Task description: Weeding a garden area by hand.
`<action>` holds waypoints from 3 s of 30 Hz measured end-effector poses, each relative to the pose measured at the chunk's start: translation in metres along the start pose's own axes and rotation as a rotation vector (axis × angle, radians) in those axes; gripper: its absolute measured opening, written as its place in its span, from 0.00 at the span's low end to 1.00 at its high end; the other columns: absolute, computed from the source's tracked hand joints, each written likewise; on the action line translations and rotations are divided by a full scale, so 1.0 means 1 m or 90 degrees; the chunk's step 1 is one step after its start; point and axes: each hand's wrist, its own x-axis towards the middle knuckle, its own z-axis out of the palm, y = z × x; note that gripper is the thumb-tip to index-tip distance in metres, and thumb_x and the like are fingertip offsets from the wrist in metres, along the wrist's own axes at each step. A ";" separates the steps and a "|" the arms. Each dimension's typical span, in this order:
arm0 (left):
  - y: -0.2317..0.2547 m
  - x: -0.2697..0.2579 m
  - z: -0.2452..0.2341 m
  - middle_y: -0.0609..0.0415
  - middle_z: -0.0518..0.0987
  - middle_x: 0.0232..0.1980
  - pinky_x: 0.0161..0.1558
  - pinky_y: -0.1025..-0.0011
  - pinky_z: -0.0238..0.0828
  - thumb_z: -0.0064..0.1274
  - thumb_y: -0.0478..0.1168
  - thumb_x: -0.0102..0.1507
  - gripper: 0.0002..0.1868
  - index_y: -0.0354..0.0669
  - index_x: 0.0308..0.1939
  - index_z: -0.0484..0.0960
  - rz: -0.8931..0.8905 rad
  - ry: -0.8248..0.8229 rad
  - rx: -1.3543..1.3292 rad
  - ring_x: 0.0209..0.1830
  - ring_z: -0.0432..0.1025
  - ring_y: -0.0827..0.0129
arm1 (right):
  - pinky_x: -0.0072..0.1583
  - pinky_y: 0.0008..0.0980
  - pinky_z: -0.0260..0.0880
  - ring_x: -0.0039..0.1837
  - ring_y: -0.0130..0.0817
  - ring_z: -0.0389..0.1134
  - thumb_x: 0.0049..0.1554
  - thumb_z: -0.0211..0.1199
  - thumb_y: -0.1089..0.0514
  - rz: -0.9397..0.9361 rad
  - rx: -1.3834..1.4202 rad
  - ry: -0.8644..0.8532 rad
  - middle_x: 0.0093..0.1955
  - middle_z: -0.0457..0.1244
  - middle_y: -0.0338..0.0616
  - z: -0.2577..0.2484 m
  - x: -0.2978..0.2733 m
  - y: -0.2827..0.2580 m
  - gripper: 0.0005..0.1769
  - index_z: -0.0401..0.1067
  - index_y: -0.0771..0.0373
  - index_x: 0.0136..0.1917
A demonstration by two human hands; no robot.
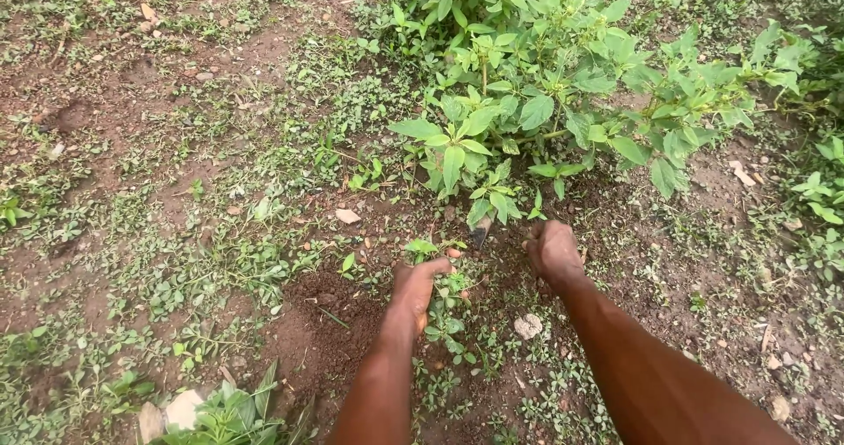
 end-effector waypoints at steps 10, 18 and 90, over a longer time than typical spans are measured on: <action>-0.003 -0.006 -0.001 0.35 0.81 0.60 0.65 0.53 0.72 0.60 0.35 0.49 0.18 0.37 0.43 0.81 -0.015 0.030 -0.006 0.64 0.75 0.49 | 0.36 0.34 0.75 0.36 0.36 0.66 0.61 0.53 0.73 -0.062 -0.232 -0.108 0.42 0.68 0.53 0.002 0.005 0.029 0.08 0.72 0.68 0.47; -0.010 -0.006 -0.005 0.33 0.69 0.72 0.74 0.44 0.56 0.61 0.35 0.49 0.52 0.33 0.75 0.54 -0.021 0.041 0.033 0.73 0.64 0.46 | 0.36 0.32 0.75 0.36 0.40 0.67 0.59 0.59 0.74 -0.035 -0.064 -0.127 0.40 0.68 0.57 -0.003 -0.012 0.001 0.05 0.73 0.72 0.48; -0.004 -0.022 -0.026 0.34 0.65 0.73 0.76 0.39 0.51 0.61 0.34 0.46 0.53 0.38 0.73 0.51 -0.059 0.069 0.004 0.76 0.60 0.45 | 0.42 0.28 0.72 0.40 0.32 0.63 0.60 0.65 0.63 -0.051 -0.343 -0.124 0.45 0.65 0.48 0.055 -0.025 -0.001 0.07 0.70 0.60 0.52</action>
